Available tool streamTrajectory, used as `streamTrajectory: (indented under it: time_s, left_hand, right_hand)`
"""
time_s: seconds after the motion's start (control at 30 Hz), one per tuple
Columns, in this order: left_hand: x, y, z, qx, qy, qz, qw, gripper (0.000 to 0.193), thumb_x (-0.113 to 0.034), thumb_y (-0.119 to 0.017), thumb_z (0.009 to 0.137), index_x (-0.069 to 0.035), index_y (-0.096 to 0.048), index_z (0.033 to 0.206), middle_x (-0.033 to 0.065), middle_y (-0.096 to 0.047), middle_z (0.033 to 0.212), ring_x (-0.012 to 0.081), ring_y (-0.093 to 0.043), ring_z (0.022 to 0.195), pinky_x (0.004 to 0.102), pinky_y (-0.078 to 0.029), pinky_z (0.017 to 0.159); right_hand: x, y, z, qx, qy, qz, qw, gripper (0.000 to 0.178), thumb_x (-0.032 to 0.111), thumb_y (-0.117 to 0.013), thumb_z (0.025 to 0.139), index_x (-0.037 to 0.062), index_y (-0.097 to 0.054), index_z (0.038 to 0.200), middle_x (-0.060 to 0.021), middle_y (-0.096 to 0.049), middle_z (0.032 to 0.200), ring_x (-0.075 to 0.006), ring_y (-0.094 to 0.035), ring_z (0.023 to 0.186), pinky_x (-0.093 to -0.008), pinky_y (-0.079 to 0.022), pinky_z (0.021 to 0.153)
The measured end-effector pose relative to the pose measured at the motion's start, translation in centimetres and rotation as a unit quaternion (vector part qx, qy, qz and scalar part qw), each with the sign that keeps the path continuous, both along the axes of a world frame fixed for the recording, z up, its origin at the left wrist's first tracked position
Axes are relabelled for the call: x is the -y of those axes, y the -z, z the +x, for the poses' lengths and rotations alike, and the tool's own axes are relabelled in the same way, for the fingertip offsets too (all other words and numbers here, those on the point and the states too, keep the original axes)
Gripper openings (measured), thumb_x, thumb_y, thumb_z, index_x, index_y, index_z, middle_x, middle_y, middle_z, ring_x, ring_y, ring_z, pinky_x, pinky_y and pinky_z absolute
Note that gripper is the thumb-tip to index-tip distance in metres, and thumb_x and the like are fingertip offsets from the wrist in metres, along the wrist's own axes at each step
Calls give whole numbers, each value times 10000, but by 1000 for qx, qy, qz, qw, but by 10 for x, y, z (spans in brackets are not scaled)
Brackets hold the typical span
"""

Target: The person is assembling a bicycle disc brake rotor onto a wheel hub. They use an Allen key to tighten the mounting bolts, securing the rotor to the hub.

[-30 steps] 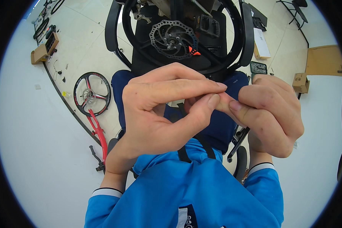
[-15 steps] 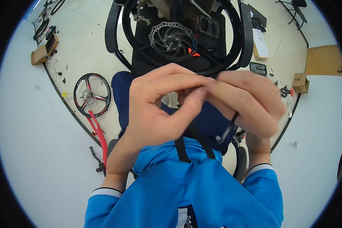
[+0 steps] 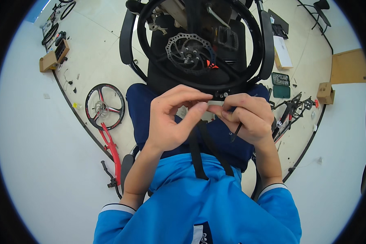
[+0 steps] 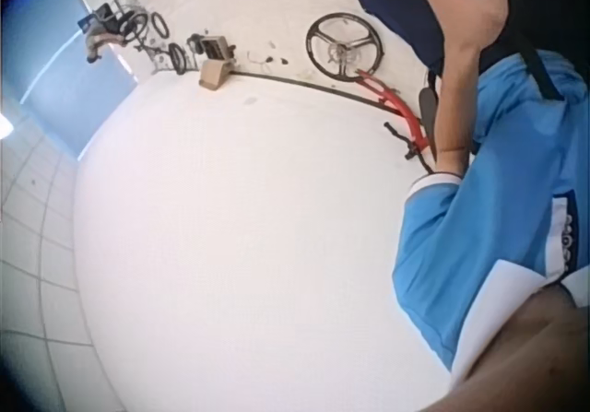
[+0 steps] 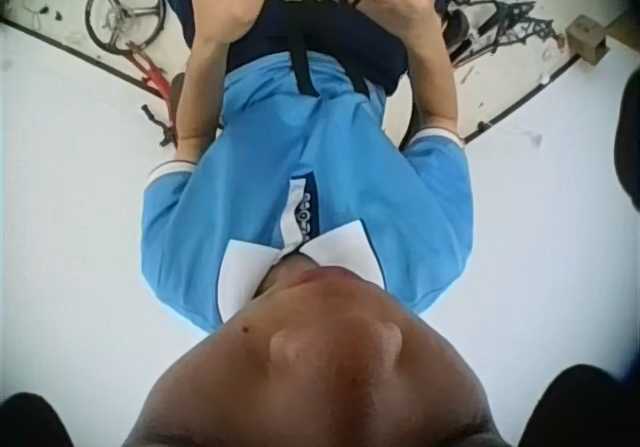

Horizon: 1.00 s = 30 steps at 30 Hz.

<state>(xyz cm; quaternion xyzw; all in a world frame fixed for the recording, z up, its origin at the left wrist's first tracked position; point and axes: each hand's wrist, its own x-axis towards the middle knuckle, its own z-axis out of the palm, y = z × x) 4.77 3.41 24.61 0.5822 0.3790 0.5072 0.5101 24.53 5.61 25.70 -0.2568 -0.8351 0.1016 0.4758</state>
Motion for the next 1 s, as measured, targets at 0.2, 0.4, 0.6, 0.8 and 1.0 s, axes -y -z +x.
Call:
streamTrajectory:
  time_s: [0.2, 0.4, 0.6, 0.8, 1.0]
  left_hand:
    - [1, -17, 5, -11, 69, 14, 997, 227, 61, -639, 836, 50, -703, 1054, 143, -672, 996, 173, -665, 884, 249, -529, 769]
    - [-1, -30, 4, 47, 71, 44, 995, 208, 30, -681, 840, 24, -714, 1045, 122, -691, 943, 148, -680, 843, 228, -531, 715]
    - [3, -35, 0, 98, 62, 39, 992, 233, 80, -677, 824, 47, -702, 1054, 154, -683, 994, 178, -687, 878, 252, -549, 747]
    - [-1, -36, -2, 121, 67, 50, 989, 234, 57, -673, 832, 69, -684, 1066, 178, -666, 1020, 183, -677, 875, 246, -551, 714]
    - [1, -33, -3, 114, 65, 56, 990, 240, -32, -661, 867, 67, -667, 1085, 190, -644, 1051, 174, -658, 837, 236, -551, 632]
  right_hand:
    - [3, -19, 1, -14, 31, 50, 998, 374, 46, -872, 619, 42, -500, 580, -86, -617, 717, -165, -603, 567, -240, -476, 476]
    - [12, -43, -2, 2, 60, 58, 996, 382, 102, -902, 593, 79, -521, 583, -56, -612, 719, -154, -583, 604, -240, -475, 508]
    - [7, -60, -10, 4, 48, 85, 995, 302, 76, -840, 600, 19, -543, 619, -81, -595, 700, -174, -592, 567, -259, -489, 476]
    - [6, -67, -13, 20, 77, 95, 992, 385, 171, -910, 578, 88, -535, 596, -52, -614, 709, -147, -585, 617, -256, -495, 528]
    - [0, -66, -14, 15, 63, 116, 991, 390, 197, -909, 581, 78, -538, 601, -55, -611, 692, -152, -588, 600, -250, -498, 527]
